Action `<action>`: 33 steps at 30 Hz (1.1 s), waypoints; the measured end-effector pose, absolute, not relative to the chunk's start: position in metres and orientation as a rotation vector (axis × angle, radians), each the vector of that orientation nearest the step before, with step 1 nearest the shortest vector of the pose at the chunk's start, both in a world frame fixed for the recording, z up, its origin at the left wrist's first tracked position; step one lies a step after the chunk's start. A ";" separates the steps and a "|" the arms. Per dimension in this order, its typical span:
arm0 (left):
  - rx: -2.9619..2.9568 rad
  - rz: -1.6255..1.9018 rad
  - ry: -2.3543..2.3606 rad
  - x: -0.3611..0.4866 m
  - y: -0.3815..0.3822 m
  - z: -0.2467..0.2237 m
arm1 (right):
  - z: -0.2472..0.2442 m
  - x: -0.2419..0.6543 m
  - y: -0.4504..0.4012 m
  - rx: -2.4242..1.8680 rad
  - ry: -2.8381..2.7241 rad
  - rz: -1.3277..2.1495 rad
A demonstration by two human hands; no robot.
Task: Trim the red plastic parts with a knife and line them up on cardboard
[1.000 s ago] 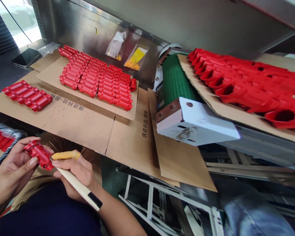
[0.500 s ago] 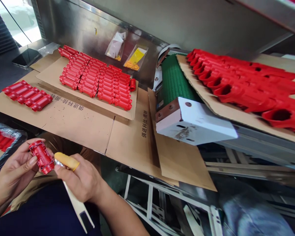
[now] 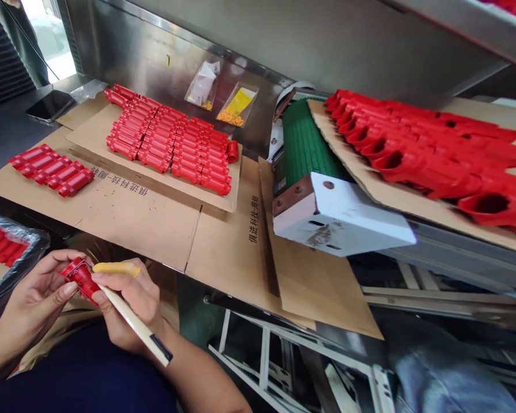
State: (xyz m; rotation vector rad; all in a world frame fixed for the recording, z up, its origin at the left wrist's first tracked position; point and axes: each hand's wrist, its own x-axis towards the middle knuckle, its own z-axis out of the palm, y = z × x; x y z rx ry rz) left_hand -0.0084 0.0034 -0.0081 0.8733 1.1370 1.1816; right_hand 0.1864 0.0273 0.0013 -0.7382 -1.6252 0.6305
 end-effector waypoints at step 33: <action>1.047 1.235 1.262 -0.003 0.004 -0.003 | 0.010 0.193 0.022 -0.862 -1.672 0.678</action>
